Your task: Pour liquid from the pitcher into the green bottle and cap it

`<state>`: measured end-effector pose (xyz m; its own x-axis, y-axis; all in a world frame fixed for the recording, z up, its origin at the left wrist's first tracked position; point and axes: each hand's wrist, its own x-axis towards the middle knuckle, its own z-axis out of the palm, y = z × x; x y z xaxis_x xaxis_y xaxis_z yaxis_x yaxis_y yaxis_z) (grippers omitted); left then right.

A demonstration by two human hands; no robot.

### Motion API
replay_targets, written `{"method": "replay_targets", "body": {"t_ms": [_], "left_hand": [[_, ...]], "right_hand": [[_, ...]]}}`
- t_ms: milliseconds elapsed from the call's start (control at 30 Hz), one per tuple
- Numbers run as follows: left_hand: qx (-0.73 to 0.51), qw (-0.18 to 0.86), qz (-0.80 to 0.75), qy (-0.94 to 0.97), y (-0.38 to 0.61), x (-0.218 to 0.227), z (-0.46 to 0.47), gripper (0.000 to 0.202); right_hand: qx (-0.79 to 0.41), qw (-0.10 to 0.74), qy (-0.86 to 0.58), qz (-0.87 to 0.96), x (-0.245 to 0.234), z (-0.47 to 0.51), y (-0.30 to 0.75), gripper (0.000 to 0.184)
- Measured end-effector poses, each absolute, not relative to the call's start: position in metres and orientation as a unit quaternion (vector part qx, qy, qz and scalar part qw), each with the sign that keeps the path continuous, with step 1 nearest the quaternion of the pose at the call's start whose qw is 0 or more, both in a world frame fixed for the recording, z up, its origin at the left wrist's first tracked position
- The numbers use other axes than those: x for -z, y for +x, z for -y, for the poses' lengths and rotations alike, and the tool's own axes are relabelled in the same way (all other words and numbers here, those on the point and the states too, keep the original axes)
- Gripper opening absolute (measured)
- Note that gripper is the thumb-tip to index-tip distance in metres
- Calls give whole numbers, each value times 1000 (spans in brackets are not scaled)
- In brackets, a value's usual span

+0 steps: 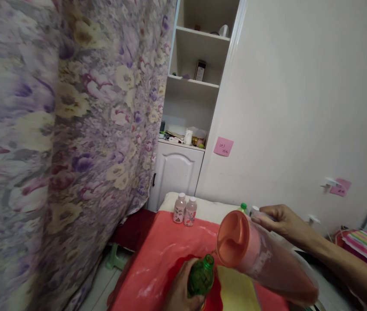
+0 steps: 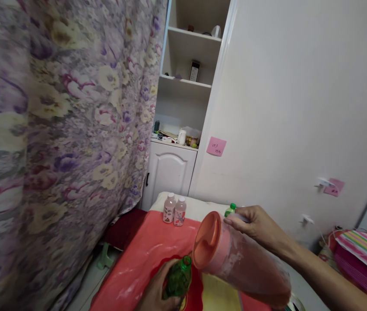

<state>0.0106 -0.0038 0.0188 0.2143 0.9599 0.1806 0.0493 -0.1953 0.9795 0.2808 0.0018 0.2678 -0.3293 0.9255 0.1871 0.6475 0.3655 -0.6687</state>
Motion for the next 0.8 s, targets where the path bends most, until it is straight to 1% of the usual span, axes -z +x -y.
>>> {"method": "replay_targets", "body": {"t_ms": [167, 800], "left_hand": [[-465, 482, -423, 611, 10, -20, 5, 80], [-469, 496, -399, 612, 8, -16, 3, 78]], "right_hand": [[-251, 281, -506, 776, -268, -2, 280, 50], [-252, 271, -514, 774, -270, -2, 279, 55]]}}
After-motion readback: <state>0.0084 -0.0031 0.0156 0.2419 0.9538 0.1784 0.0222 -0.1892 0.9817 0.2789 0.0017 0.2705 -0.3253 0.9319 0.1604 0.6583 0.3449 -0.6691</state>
